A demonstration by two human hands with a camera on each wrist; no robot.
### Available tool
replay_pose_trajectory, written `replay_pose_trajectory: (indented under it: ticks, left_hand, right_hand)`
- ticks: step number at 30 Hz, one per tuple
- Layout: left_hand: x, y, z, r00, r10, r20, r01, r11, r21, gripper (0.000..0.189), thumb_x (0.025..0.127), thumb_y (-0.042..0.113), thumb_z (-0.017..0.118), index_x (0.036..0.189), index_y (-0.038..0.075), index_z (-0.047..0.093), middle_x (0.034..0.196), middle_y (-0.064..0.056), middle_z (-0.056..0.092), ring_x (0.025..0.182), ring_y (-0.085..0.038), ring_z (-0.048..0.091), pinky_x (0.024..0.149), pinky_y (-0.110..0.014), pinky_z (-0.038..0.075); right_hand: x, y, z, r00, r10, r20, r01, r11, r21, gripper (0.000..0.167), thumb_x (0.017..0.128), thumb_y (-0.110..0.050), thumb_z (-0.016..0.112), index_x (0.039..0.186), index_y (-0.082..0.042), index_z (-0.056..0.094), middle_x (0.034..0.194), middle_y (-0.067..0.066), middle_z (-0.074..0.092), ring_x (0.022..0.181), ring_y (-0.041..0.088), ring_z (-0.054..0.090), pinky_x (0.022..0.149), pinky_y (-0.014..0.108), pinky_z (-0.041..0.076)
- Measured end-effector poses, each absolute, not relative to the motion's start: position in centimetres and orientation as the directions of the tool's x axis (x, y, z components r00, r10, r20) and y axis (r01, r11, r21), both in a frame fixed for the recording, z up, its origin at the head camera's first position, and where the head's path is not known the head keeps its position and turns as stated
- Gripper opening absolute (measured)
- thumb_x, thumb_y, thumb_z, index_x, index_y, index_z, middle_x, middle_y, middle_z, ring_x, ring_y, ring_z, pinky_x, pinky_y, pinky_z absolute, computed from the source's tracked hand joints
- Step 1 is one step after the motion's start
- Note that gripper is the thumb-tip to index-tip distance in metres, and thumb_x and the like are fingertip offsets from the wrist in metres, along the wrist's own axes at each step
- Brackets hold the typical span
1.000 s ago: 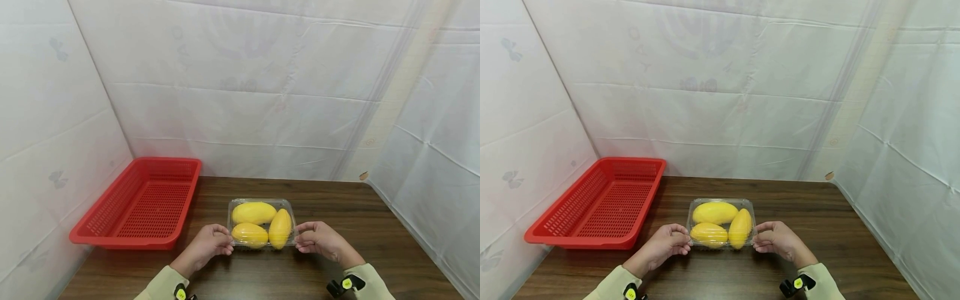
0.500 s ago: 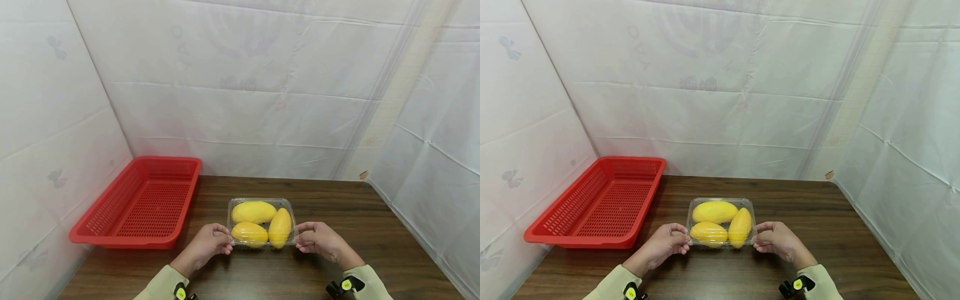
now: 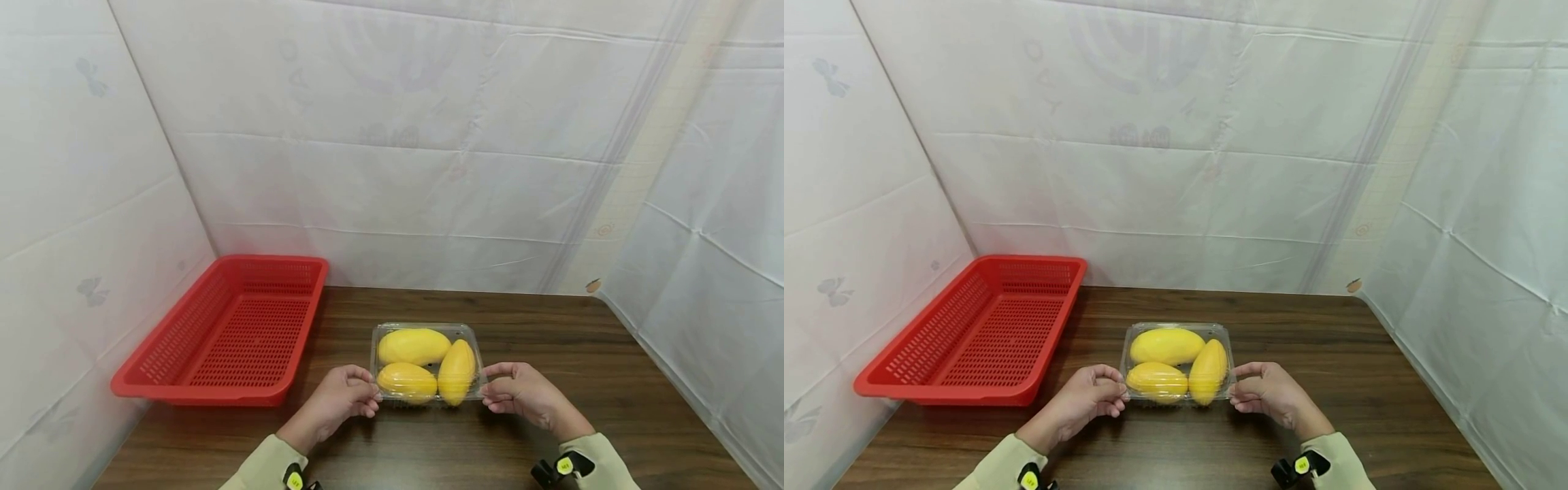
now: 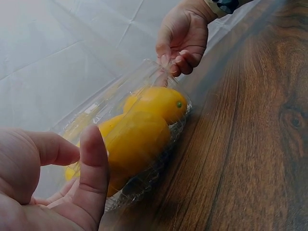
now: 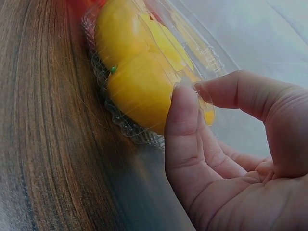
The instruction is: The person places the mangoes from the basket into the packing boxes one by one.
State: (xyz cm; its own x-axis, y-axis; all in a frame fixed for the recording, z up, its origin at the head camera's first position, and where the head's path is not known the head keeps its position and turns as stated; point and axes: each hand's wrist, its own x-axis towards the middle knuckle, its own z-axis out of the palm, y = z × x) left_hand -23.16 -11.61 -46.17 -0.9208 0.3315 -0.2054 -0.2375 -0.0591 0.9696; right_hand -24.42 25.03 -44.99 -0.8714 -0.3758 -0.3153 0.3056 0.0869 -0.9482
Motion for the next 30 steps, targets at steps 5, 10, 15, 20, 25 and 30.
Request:
replay_pose_trajectory:
  ticks: [5,10,15,20,25,30]
  left_hand:
    - [-23.25,-11.57,-46.31,-0.922,0.332,-0.201,-0.235,-0.065,0.97,0.023,0.093,0.0,0.061,0.112,-0.006,0.048,0.082,-0.007,0.07,0.068,-0.012,0.065,0.064,-0.026,0.058]
    - [-23.28,-11.55,-46.29,-0.925,0.329,-0.191,-0.224,-0.067,0.972,0.025,0.093,0.0,0.061,0.113,-0.007,0.048,0.081,-0.007,0.07,0.068,-0.012,0.065,0.063,-0.026,0.058]
    - [-23.33,-11.55,-46.27,-0.928,0.326,-0.18,-0.213,-0.068,0.975,0.025,0.094,0.0,0.061,0.114,-0.008,0.048,0.08,-0.006,0.069,0.067,-0.011,0.065,0.062,-0.025,0.058]
    - [-23.36,-11.54,-46.33,-0.932,0.314,-0.182,-0.211,-0.061,0.976,0.028,0.096,0.002,0.062,0.117,-0.01,0.048,0.082,-0.007,0.069,0.067,-0.012,0.065,0.062,-0.026,0.058]
    - [-23.27,-11.71,-46.35,-0.943,0.28,-0.182,-0.194,-0.014,0.981,0.032,0.099,0.009,0.063,0.121,-0.009,0.049,0.085,-0.009,0.068,0.069,-0.014,0.065,0.064,-0.029,0.059]
    - [-22.8,-12.31,-45.86,-0.977,0.179,-0.113,-0.072,0.217,0.973,0.032,0.1,0.016,0.065,0.121,-0.004,0.053,0.093,-0.012,0.069,0.073,-0.019,0.067,0.066,-0.034,0.06]
  right_hand:
    - [-24.43,24.98,-44.98,-0.873,-0.371,-0.317,0.309,0.082,-0.947,0.056,0.093,-0.006,0.068,0.139,0.013,0.044,0.093,0.006,0.076,0.079,0.012,0.073,0.072,0.026,0.061]
    - [-24.4,24.94,-44.88,-0.873,-0.372,-0.316,0.308,0.082,-0.948,0.059,0.093,-0.006,0.068,0.141,0.013,0.041,0.092,0.006,0.075,0.078,0.011,0.072,0.071,0.025,0.061]
    - [-24.35,24.92,-44.76,-0.872,-0.378,-0.311,0.303,0.083,-0.949,0.062,0.092,-0.006,0.068,0.143,0.013,0.038,0.091,0.006,0.075,0.077,0.01,0.072,0.071,0.025,0.061]
    - [-24.31,24.9,-44.68,-0.871,-0.374,-0.32,0.312,0.082,-0.946,0.063,0.093,-0.007,0.069,0.144,0.013,0.038,0.09,0.006,0.075,0.076,0.01,0.072,0.071,0.025,0.061]
    - [-24.44,25.16,-44.57,-0.864,-0.378,-0.332,0.324,0.089,-0.942,0.059,0.095,-0.01,0.069,0.144,0.01,0.042,0.091,0.005,0.075,0.075,0.01,0.072,0.07,0.026,0.061]
    - [-24.63,25.45,-44.37,-0.884,-0.335,-0.326,0.291,0.15,-0.945,0.052,0.097,-0.02,0.069,0.138,0.005,0.051,0.096,0.003,0.074,0.08,0.013,0.072,0.072,0.028,0.061]
